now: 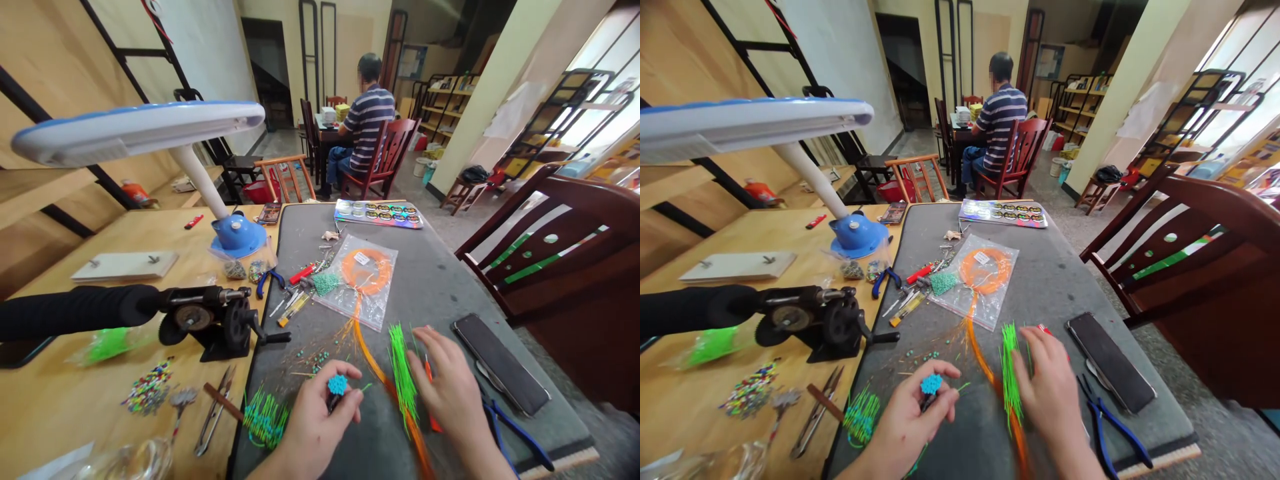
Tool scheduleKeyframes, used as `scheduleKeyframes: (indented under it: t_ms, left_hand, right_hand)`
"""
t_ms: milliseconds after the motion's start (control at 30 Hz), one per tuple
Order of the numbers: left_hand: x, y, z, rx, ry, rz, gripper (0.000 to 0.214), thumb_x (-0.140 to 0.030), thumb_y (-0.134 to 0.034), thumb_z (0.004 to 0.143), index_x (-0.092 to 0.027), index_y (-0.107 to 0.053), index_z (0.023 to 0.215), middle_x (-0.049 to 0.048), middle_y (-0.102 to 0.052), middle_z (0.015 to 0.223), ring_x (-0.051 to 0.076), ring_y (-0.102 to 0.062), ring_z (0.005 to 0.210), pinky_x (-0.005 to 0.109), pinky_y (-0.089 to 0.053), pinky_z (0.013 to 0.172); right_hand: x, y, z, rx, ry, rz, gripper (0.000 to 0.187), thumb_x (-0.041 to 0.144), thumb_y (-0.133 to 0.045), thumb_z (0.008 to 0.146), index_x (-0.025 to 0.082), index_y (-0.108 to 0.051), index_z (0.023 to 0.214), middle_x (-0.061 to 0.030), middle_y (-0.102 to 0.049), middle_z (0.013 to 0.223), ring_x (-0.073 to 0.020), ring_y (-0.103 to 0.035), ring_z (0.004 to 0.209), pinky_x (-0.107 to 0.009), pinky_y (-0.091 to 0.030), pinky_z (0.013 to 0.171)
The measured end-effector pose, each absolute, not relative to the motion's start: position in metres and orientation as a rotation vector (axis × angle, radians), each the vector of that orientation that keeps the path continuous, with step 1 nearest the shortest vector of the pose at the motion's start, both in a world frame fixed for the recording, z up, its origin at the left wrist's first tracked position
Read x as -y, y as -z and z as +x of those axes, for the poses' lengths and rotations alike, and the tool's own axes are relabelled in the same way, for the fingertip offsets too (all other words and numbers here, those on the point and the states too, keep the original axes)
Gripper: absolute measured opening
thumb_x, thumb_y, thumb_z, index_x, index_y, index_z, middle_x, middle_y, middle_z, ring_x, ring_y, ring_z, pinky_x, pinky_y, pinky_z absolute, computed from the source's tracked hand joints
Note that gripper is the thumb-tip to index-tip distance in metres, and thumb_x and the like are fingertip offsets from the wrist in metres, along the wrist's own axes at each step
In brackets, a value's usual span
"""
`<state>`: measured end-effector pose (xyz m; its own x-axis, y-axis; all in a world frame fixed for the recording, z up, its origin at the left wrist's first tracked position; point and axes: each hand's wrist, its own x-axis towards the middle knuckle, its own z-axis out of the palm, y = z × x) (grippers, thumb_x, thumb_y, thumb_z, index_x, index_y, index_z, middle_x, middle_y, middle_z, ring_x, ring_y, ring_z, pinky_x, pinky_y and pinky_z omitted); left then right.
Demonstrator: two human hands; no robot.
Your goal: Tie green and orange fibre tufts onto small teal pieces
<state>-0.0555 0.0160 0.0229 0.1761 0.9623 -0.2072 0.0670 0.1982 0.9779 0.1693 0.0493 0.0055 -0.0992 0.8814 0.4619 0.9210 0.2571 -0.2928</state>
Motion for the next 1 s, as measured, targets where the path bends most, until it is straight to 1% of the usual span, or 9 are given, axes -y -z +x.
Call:
scheduleKeyframes:
  t_ms: [67, 167, 367, 467, 533, 600, 767, 900, 1000]
  left_hand:
    - [-0.016, -0.021, -0.055, -1.206, -0.909, 1.192, 0.021, -0.033, -0.059, 0.081, -0.019, -0.058, 0.096, -0.0016, -0.061, 0.058, 0.012, -0.053, 0.051, 0.020, -0.041, 0.052]
    - [-0.017, -0.018, -0.056, -1.218, -0.913, 1.233, 0.018, -0.031, -0.060, 0.081, -0.019, -0.055, 0.094, -0.0016, -0.061, 0.061, 0.014, -0.057, 0.057, 0.022, -0.044, 0.058]
    - [-0.018, -0.018, -0.056, -1.202, -0.883, 1.338, 0.011, -0.030, -0.057, 0.083, -0.020, -0.054, 0.088, -0.0021, -0.059, 0.064, 0.013, -0.055, 0.060, 0.021, -0.043, 0.059]
    - [-0.019, -0.019, -0.056, -1.169, -0.851, 1.287, 0.015, -0.034, -0.057, 0.084, -0.020, -0.053, 0.087, -0.0032, -0.057, 0.061, 0.011, -0.052, 0.052, 0.019, -0.039, 0.051]
    - [-0.020, -0.021, -0.057, -1.182, -0.816, 1.268, 0.019, -0.038, -0.056, 0.084, -0.019, -0.056, 0.087, -0.0049, -0.052, 0.055, 0.010, -0.046, 0.045, 0.019, -0.034, 0.044]
    - [-0.022, -0.024, -0.059, -1.217, -0.813, 1.315, 0.021, -0.039, -0.053, 0.085, -0.019, -0.060, 0.087, -0.0040, -0.052, 0.055, 0.010, -0.045, 0.045, 0.019, -0.033, 0.044]
    - [-0.025, -0.029, -0.061, -1.256, -0.877, 1.564, 0.012, -0.022, -0.062, 0.077, -0.019, -0.068, 0.087, 0.0035, -0.068, 0.083, 0.016, -0.059, 0.072, 0.023, -0.043, 0.064]
    - [-0.025, -0.025, -0.059, -1.242, -0.882, 1.573, 0.008, -0.018, -0.062, 0.077, -0.019, -0.069, 0.081, 0.0025, -0.068, 0.078, 0.016, -0.059, 0.072, 0.023, -0.043, 0.066]
    - [-0.025, -0.023, -0.059, -1.241, -0.867, 1.507, 0.007, -0.020, -0.062, 0.077, -0.017, -0.068, 0.078, 0.0018, -0.067, 0.073, 0.014, -0.056, 0.065, 0.022, -0.042, 0.061]
  right_hand:
    - [-0.033, -0.016, 0.148, 2.076, -0.066, -1.420, 0.032, 0.030, -0.052, 0.085, 0.022, -0.055, 0.116, -0.0115, -0.059, 0.120, -0.0268, -0.052, 0.114, -0.041, -0.046, 0.092]
    - [-0.019, -0.025, 0.121, 2.202, -0.071, -1.263, 0.033, 0.019, -0.053, 0.082, 0.024, -0.057, 0.114, -0.0096, -0.058, 0.125, -0.0278, -0.047, 0.121, -0.043, -0.044, 0.094]
    - [-0.021, -0.025, 0.109, 2.299, 0.006, -1.194, 0.025, 0.013, -0.052, 0.082, 0.027, -0.063, 0.101, -0.0021, -0.067, 0.114, -0.0263, -0.050, 0.117, -0.048, -0.034, 0.101]
    - [-0.022, -0.024, 0.112, 2.303, -0.048, -1.200, 0.022, 0.014, -0.052, 0.083, 0.028, -0.062, 0.095, -0.0005, -0.069, 0.107, -0.0259, -0.051, 0.116, -0.049, -0.030, 0.103]
    - [-0.020, -0.023, 0.114, 2.262, -0.117, -1.254, 0.018, 0.014, -0.050, 0.083, 0.026, -0.060, 0.091, -0.0024, -0.069, 0.104, -0.0267, -0.051, 0.115, -0.051, -0.031, 0.102]
    - [-0.019, -0.022, 0.116, 2.205, -0.203, -1.309, 0.015, 0.014, -0.049, 0.082, 0.025, -0.058, 0.087, -0.0046, -0.068, 0.102, -0.0276, -0.052, 0.113, -0.052, -0.035, 0.098]
    - [-0.018, -0.021, 0.118, 2.061, -0.396, -1.336, 0.011, 0.013, -0.049, 0.081, 0.023, -0.053, 0.081, -0.0047, -0.067, 0.091, -0.0252, -0.056, 0.099, -0.044, -0.046, 0.083]
    - [-0.016, -0.022, 0.117, 2.035, -0.470, -1.309, 0.013, 0.010, -0.050, 0.080, 0.023, -0.051, 0.080, -0.0036, -0.066, 0.088, -0.0233, -0.056, 0.093, -0.041, -0.046, 0.079]
    - [-0.014, -0.022, 0.116, 2.028, -0.544, -1.285, 0.015, 0.010, -0.051, 0.079, 0.024, -0.052, 0.083, -0.0037, -0.066, 0.091, -0.0231, -0.056, 0.094, -0.040, -0.046, 0.080]
